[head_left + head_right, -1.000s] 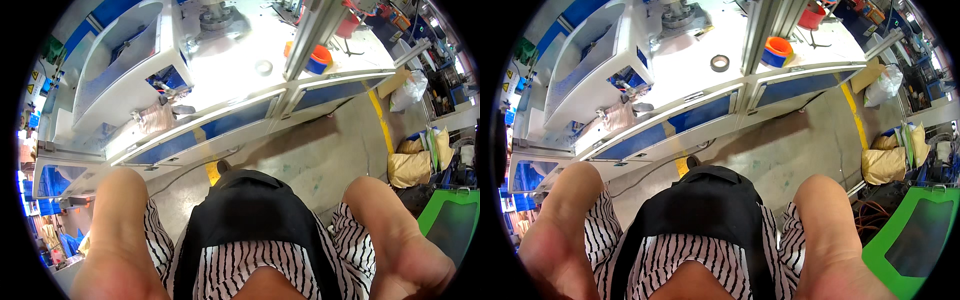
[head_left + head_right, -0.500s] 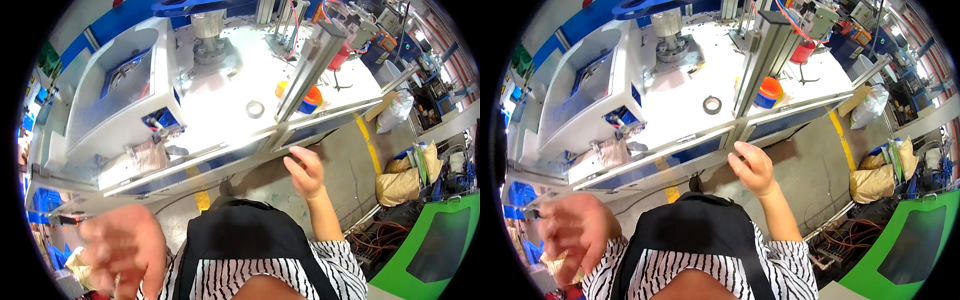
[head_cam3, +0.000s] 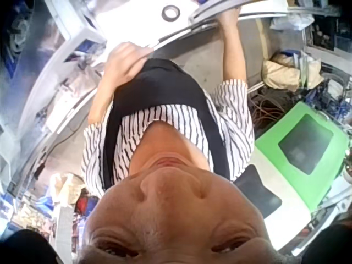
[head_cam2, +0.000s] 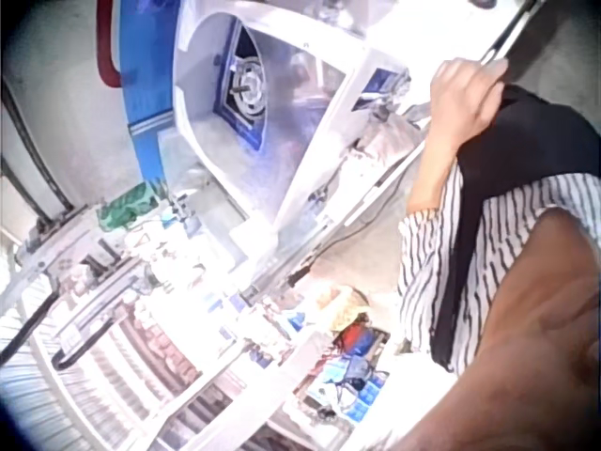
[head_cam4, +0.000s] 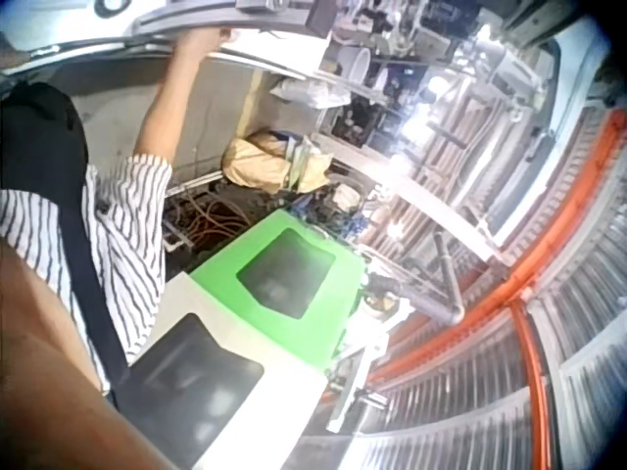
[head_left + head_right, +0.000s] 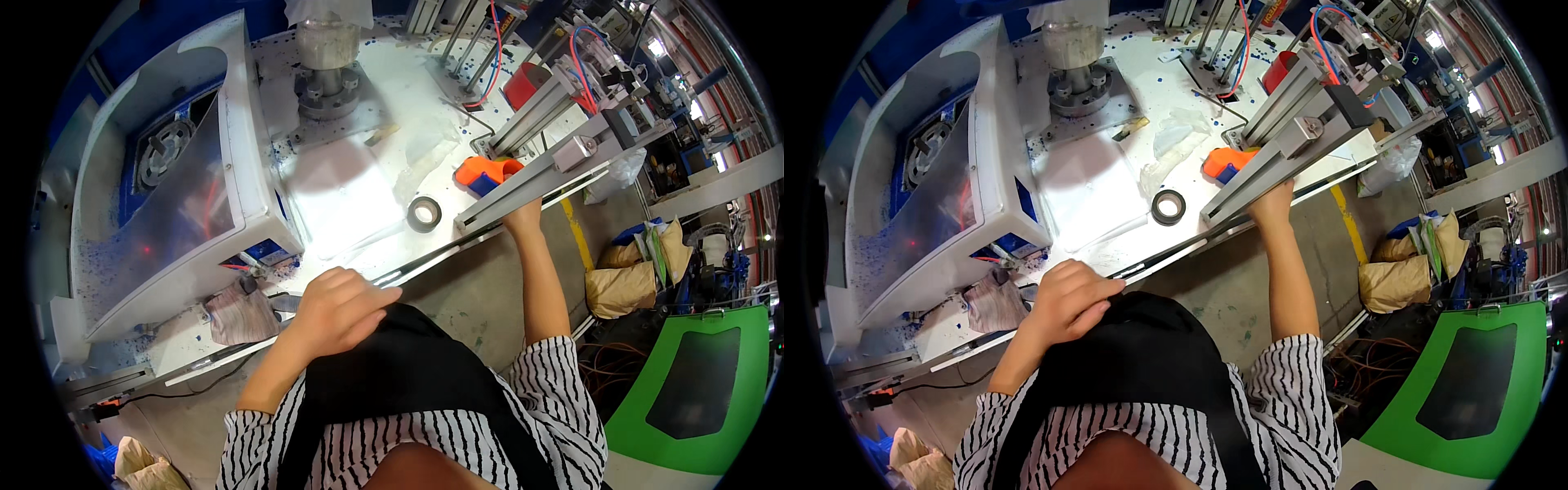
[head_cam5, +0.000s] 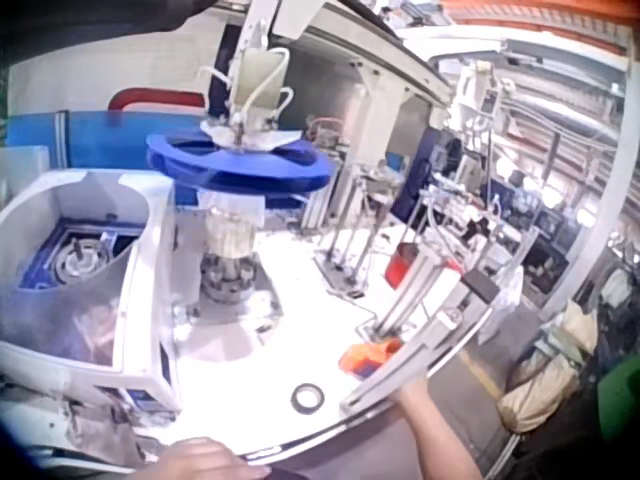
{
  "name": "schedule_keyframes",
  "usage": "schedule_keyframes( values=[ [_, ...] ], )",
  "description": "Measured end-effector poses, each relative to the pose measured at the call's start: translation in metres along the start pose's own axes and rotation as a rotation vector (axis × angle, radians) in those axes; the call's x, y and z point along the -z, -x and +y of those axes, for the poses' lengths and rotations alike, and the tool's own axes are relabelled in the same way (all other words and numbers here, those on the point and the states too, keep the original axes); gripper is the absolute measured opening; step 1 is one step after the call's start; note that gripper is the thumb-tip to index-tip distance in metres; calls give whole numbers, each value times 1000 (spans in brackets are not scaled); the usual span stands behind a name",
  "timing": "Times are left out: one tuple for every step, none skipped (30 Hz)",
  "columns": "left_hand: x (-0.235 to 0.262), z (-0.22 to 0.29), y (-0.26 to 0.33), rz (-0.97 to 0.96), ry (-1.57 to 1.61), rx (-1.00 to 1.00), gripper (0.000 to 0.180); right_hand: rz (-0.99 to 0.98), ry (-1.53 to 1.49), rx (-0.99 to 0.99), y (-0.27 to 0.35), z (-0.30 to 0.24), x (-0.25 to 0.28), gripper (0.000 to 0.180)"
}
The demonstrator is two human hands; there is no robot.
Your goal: The person mixes blue plastic pellets in a white bowl, then moves to a machine to adjust a transparent hopper and wipe a surface. Finally, the person picks up blue plastic reels from a table and places them into a blue crate.
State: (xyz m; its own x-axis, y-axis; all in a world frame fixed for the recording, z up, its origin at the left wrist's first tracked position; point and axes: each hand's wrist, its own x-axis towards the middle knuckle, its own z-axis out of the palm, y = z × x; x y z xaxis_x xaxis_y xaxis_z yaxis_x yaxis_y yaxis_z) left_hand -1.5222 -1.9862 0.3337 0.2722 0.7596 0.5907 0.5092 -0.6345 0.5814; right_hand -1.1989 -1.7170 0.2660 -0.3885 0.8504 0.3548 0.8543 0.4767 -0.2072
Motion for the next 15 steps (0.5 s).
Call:
schedule_keyframes(
  values=[
    [-5,-2,-6,-14,14,3,30,9,-95,-70,0,13,-2,37],
    [-5,-4,-8,-25,6,16,29,108,-85,21,2,5,5,42],
    [-6,-4,-10,-28,9,40,29,111,-185,-114,7,4,14,43],
    [-7,-3,-10,-34,16,61,28,115,-284,-252,15,8,24,44],
    [-12,-3,-12,-37,39,73,28,123,-367,-394,29,13,42,45],
    [-13,-3,-14,-107,59,148,27,65,-741,-491,44,9,64,52],
    [-22,-2,-20,-133,129,182,27,81,-906,-479,67,12,78,55],
    [-29,1,-27,-163,191,221,27,95,-1079,-458,90,15,88,59],
    [-38,3,-33,-190,249,270,26,103,-1256,-430,112,18,94,62],
    [-50,4,-41,-192,356,266,29,80,-1341,-432,133,14,96,67],
    [-60,6,-54,-268,472,299,36,56,-1418,-440,154,8,99,73],
    [-74,9,-63,-263,653,377,40,-39,-1429,-480,170,1,102,78],
    [-89,12,-74,-249,833,457,45,-128,-1404,-439,180,-5,105,78],
    [-100,18,-86,-255,930,510,50,-208,-1411,-427,182,-17,114,76],
    [-108,23,-99,-259,1022,556,58,-280,-1418,-405,184,-26,119,74]
  ],
)
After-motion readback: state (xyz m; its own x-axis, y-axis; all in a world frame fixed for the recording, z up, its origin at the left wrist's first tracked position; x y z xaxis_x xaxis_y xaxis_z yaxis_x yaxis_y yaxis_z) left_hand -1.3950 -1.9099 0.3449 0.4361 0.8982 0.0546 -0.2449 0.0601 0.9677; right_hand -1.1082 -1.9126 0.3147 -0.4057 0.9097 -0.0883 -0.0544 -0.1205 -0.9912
